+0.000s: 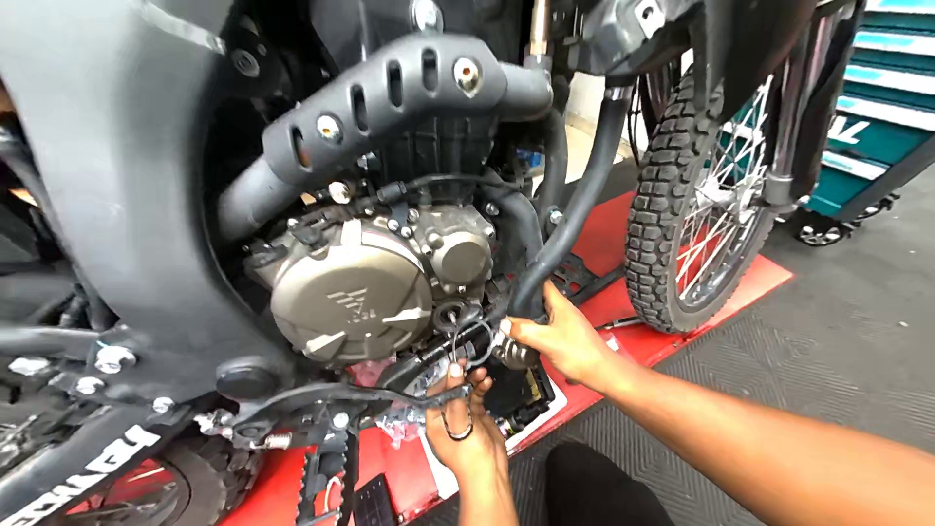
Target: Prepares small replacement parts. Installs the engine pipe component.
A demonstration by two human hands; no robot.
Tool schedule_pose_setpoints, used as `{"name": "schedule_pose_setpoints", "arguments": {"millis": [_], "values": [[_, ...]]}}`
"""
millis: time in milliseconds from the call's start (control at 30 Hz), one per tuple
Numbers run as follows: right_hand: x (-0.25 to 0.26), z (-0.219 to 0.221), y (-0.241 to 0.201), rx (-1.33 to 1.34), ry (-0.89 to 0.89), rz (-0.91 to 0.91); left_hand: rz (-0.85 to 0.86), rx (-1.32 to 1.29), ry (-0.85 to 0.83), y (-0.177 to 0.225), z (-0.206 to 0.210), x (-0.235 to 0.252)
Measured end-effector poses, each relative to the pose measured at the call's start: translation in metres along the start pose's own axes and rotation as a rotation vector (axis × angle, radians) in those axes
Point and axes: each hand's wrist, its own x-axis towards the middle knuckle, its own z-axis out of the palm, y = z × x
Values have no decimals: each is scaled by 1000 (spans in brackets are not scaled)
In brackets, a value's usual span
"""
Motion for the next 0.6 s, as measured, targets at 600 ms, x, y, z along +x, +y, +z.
{"name": "schedule_pose_setpoints", "arguments": {"millis": [600], "values": [[1, -2, 6, 0, -19, 2, -95, 102, 20, 6, 22, -2]]}}
